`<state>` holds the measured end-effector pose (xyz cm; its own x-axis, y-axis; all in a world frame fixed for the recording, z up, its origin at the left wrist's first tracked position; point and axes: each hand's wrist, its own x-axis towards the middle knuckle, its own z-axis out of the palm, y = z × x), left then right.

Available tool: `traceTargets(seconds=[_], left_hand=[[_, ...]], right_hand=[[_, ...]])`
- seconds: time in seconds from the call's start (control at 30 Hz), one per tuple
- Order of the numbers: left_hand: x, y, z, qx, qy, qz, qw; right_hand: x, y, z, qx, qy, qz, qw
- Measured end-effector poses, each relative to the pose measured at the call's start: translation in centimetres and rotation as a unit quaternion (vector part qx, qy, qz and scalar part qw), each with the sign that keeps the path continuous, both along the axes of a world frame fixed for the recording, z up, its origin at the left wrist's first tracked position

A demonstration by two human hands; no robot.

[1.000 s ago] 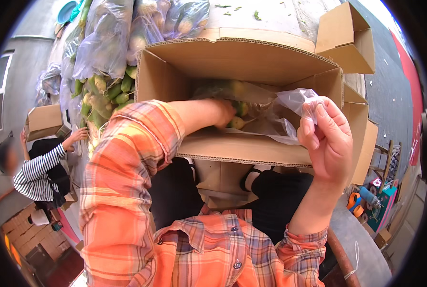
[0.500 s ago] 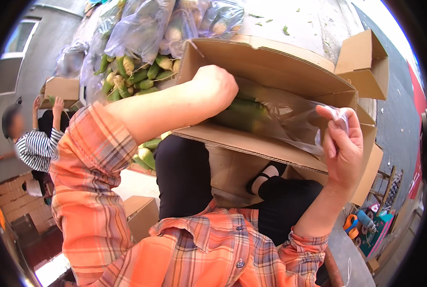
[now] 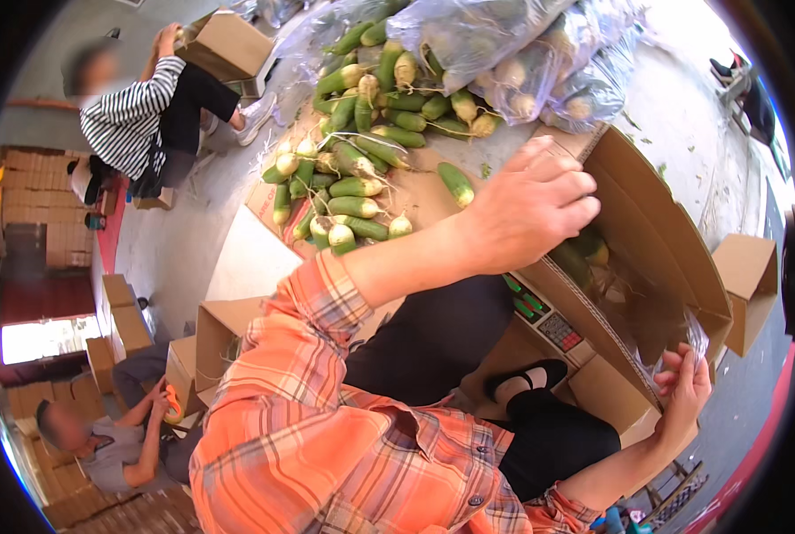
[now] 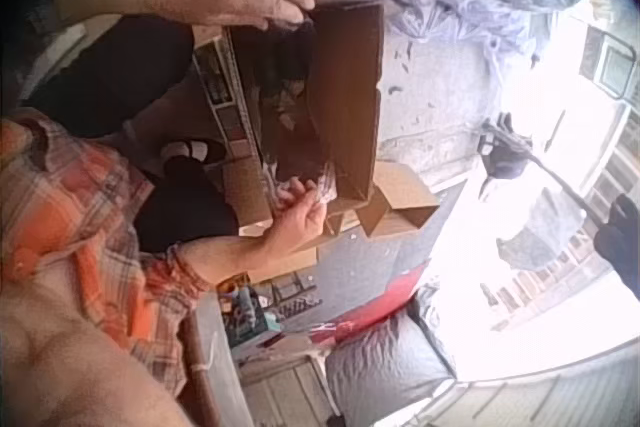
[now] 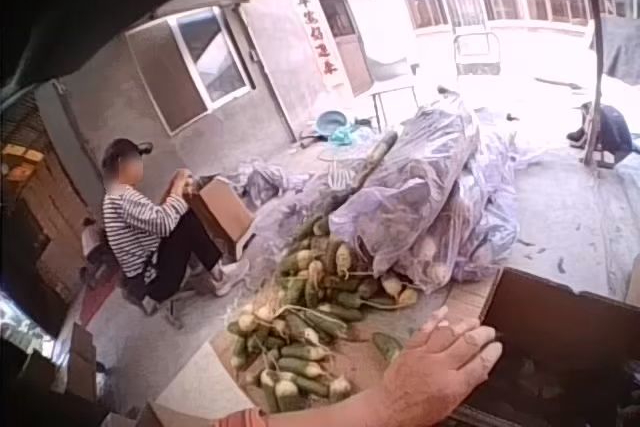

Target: Packing radishes into cardboard boxes and weighing them.

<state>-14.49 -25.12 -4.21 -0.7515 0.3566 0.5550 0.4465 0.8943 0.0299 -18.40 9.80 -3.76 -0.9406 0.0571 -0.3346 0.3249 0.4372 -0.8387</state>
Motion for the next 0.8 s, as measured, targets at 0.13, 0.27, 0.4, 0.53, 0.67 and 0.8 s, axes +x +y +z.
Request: traceTargets(seconds=[0.13,0.27,0.4,0.53,0.67,0.8], left_hand=[[8.7,-7.0,-6.9,0.254,-0.069,0.232,0.936],[21.2,-11.6,-22.9,0.44,-0.35,0.437,0.702],[30.6,-12.2,-29.6,0.427,-0.453,0.472,0.624],[33.0,-15.3,-32.1,0.419,-0.381,0.578,0.588],[32.3,-21.9,-32.4,0.368,-0.306,0.653,0.587],[31.6,-28.1,-32.8,0.27,-0.32,0.697,0.582]], right_hand=[[0.0,-0.3,0.0,0.0,0.036,0.045,0.998],[0.1,-1.1,-0.5,0.013,0.059,0.041,0.997],[0.4,-2.5,-0.7,0.078,0.097,-0.004,0.992],[1.8,-4.3,-0.6,0.151,0.148,-0.048,0.976],[1.8,-4.5,-1.9,0.194,0.191,-0.051,0.961],[0.7,-3.4,-2.7,0.23,0.242,-0.037,0.942]])
